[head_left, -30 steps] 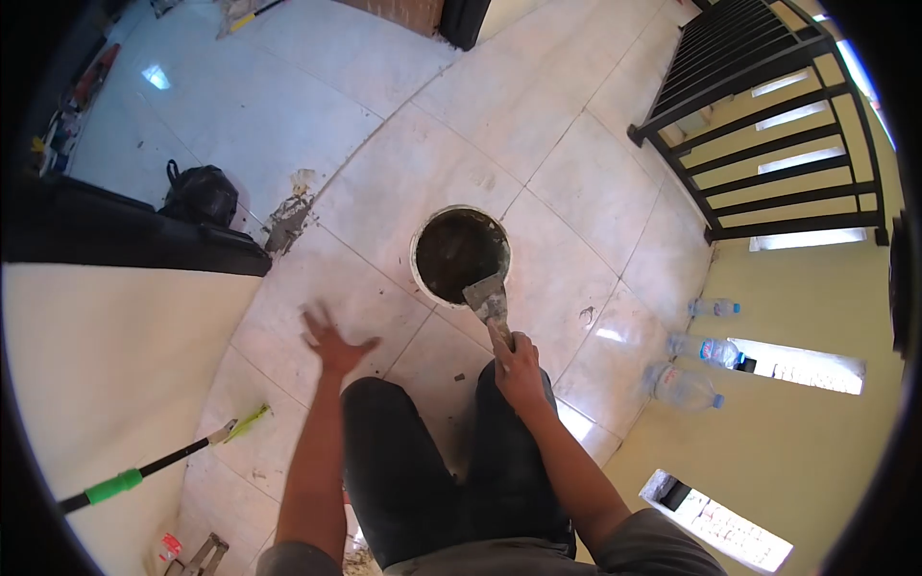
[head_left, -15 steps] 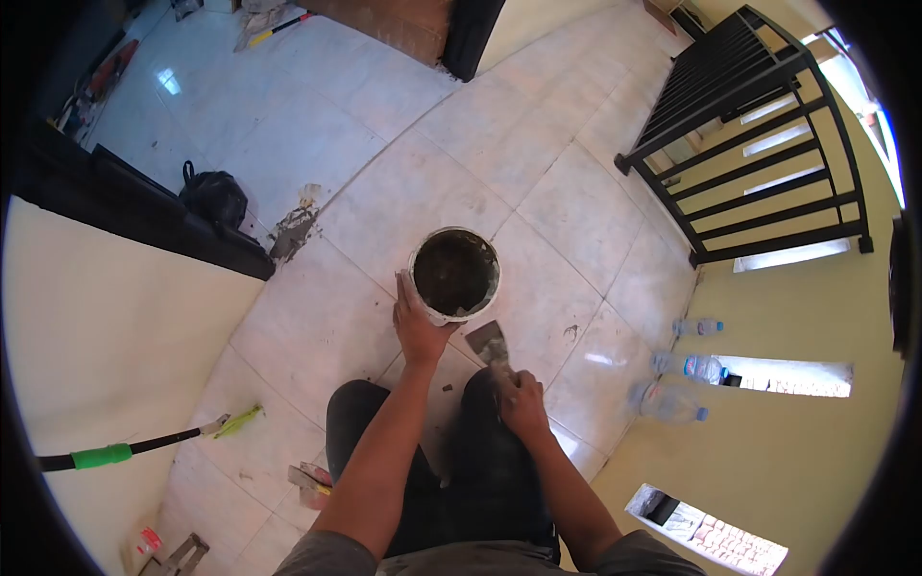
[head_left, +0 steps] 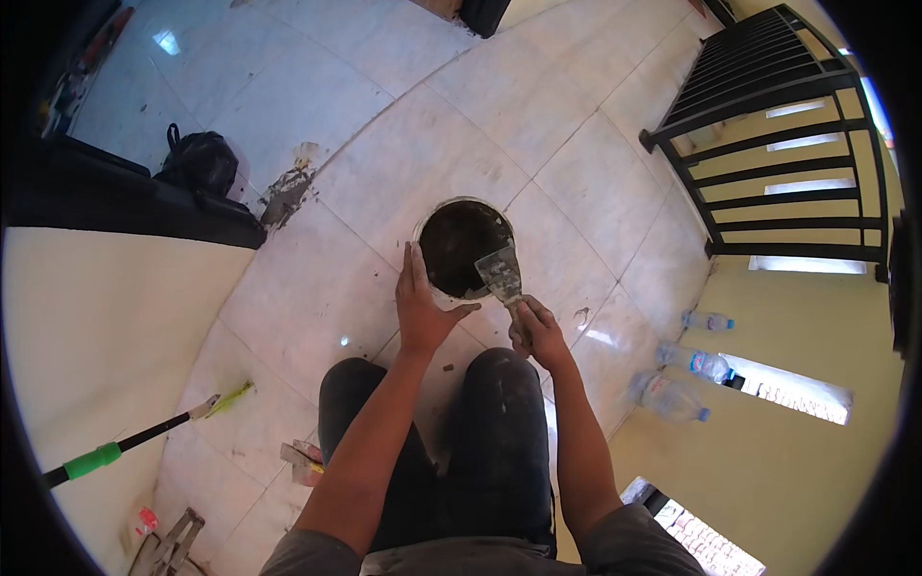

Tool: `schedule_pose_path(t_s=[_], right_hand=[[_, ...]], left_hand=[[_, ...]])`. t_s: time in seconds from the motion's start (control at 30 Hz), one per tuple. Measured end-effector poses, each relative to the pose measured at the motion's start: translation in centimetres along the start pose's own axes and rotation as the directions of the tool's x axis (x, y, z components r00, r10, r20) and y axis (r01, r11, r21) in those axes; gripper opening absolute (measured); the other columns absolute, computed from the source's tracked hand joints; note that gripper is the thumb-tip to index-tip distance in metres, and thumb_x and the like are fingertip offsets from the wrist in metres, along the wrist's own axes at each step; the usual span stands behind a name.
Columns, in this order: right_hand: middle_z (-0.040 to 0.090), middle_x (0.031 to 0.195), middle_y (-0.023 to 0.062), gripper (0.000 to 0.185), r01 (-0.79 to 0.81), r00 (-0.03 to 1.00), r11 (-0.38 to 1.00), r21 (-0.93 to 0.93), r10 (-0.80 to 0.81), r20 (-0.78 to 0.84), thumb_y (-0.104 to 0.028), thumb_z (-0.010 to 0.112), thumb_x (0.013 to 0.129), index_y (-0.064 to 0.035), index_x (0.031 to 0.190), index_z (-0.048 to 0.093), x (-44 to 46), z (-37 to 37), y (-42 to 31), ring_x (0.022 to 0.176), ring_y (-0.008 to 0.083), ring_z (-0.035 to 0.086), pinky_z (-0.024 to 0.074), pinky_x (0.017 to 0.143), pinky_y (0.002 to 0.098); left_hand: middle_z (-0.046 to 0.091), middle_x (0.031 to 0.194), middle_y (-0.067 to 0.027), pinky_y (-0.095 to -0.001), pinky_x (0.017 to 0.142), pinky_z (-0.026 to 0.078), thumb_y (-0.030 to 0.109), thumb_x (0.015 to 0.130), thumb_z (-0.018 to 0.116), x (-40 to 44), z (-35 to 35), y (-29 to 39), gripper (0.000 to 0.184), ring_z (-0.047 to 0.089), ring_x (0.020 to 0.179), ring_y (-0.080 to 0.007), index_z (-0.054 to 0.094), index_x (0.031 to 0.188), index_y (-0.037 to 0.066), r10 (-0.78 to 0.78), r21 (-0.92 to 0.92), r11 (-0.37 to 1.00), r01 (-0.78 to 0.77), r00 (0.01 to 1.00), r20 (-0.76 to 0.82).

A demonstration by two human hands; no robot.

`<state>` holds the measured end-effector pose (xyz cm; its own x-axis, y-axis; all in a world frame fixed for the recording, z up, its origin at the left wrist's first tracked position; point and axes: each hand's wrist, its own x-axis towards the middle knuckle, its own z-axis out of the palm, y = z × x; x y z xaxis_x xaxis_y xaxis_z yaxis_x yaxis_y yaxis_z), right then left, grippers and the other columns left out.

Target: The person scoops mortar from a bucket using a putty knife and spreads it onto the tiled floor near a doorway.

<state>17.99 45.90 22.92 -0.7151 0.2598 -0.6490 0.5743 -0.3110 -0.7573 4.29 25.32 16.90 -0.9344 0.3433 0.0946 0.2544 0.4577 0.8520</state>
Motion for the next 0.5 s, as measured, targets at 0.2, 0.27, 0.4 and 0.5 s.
schedule_pose_path(t_s=[0.2,0.27,0.4,0.5], right_hand=[[0.058,0.071,0.0027,0.035,-0.101,0.992,0.995,-0.018,0.103,0.08,-0.033,0.059,0.117,-0.003,0.134,0.064,-3.7,-5.1,3.6,0.053,0.0129,0.053,0.0431,0.05,0.0298],[0.06,0.07,0.0043,0.036,-0.109,0.994,0.986,-0.123,0.105,-0.037,-0.03,0.06,0.117,-0.0012,0.137,0.064,-6.1,-5.9,4.7,0.052,0.0132,0.053,0.0408,0.046,0.0294],[0.067,0.074,0.0092,0.049,-0.069,0.982,0.994,-0.091,0.051,-0.182,-0.025,0.06,0.116,0.004,0.155,0.056,-9.4,-3.3,-3.5,0.048,0.0126,0.055,0.0401,0.043,0.0288],[0.069,0.076,0.0139,0.058,0.145,0.954,0.639,-0.755,-0.293,-0.065,-0.017,0.063,0.113,-0.0084,0.168,0.05,-7.8,-0.5,-10.8,0.056,0.0225,0.064,0.0535,0.06,0.0393]], left_hand=[[0.034,0.176,-0.0329,-0.0576,0.128,0.037,0.055,0.062,0.104,-0.3,0.5,-0.7,0.152,0.042,0.159,-0.0501,0.021,0.175,-0.004,0.016,0.017,1.0,-0.015,1.0,-0.025],[0.034,0.175,-0.0355,-0.055,0.13,0.037,0.05,0.062,0.106,-0.2,0.2,-0.5,0.152,0.041,0.159,-0.0512,0.02,0.174,-0.006,0.014,0.006,1.0,-0.014,1.0,-0.009],[0.037,0.174,-0.0348,-0.059,0.127,0.039,0.056,0.061,0.105,-0.3,0.4,-1.1,0.153,0.042,0.158,-0.0518,0.021,0.174,-0.004,0.061,-0.055,0.996,-0.063,0.997,-0.036],[0.036,0.174,-0.0352,-0.0596,0.126,0.04,0.055,0.063,0.105,-0.2,0.4,-0.6,0.151,0.042,0.158,-0.0522,0.021,0.174,-0.003,0.036,-0.052,0.998,-0.038,0.999,-0.034]])
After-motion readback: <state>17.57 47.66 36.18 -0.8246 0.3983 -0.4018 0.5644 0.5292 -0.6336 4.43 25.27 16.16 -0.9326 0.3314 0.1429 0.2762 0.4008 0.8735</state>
